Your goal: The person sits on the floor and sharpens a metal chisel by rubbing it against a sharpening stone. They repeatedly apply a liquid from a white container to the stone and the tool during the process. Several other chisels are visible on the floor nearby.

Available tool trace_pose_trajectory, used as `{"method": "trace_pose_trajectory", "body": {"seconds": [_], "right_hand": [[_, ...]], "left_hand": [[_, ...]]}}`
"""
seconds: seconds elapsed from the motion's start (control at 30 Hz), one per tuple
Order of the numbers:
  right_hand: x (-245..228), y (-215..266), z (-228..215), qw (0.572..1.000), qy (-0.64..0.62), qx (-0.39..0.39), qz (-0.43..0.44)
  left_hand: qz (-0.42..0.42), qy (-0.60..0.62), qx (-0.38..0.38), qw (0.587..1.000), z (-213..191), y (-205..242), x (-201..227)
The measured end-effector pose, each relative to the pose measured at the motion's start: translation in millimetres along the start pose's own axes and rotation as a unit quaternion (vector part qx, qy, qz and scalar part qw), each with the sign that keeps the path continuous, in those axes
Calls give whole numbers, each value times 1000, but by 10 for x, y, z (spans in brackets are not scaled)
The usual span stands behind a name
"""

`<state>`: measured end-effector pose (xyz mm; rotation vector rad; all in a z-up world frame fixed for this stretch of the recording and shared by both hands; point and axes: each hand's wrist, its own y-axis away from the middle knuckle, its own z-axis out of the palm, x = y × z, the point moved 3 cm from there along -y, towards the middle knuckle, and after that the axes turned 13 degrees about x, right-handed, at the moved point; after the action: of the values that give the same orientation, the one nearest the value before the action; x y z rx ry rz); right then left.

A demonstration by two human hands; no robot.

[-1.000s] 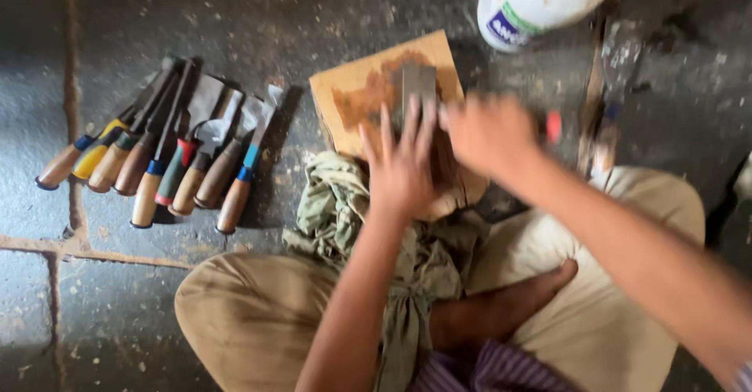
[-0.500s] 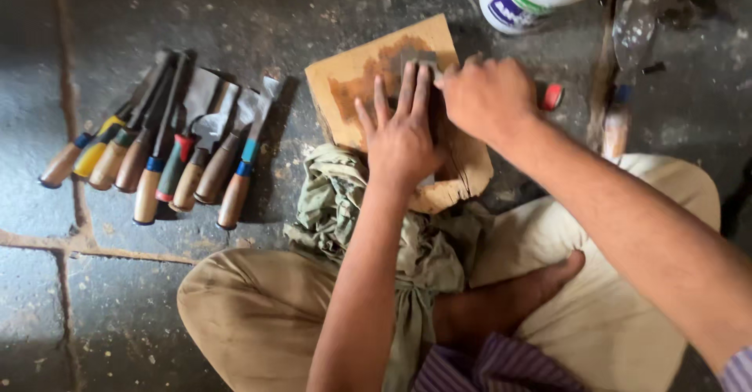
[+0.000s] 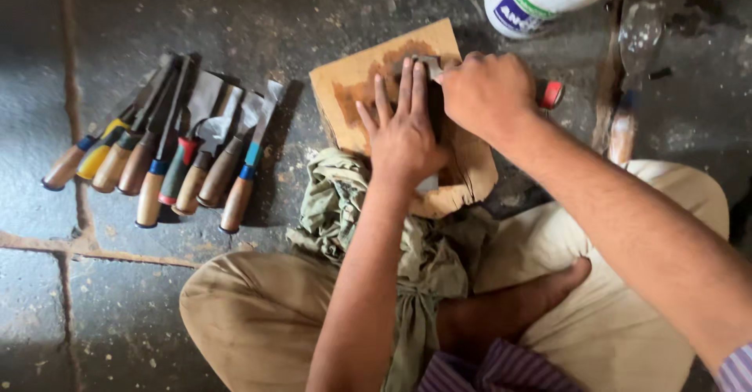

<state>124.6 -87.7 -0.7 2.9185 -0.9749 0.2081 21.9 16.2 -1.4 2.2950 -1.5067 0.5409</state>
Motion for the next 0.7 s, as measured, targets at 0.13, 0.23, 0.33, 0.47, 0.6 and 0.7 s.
{"method": "trace_pose_trajectory", "body": {"seconds": [0.13,0.23,0.33,0.47,0.6,0.7], "right_hand": [[-235,535,-2,996,13,-71,-44],[-459,1034,-292,993,8,69,-96],[-384,860,-284,995,16,64,-77],[-84,130,-8,999,9,51,-10],[-180,188,-41,996,48,73,-20],[-394,950,-170,998,23,26,-49]], "left_hand": [[19,-31,-83,996,-3,516,8],[77,-88,-96,988,-138,1054,49],[48,-5,-83,995,-67,915,55],[47,-60,18,997,89,181,-74],[51,-73,4,996,-65,243,-10],[80,1,-61,995,-101,942,-15]]}}
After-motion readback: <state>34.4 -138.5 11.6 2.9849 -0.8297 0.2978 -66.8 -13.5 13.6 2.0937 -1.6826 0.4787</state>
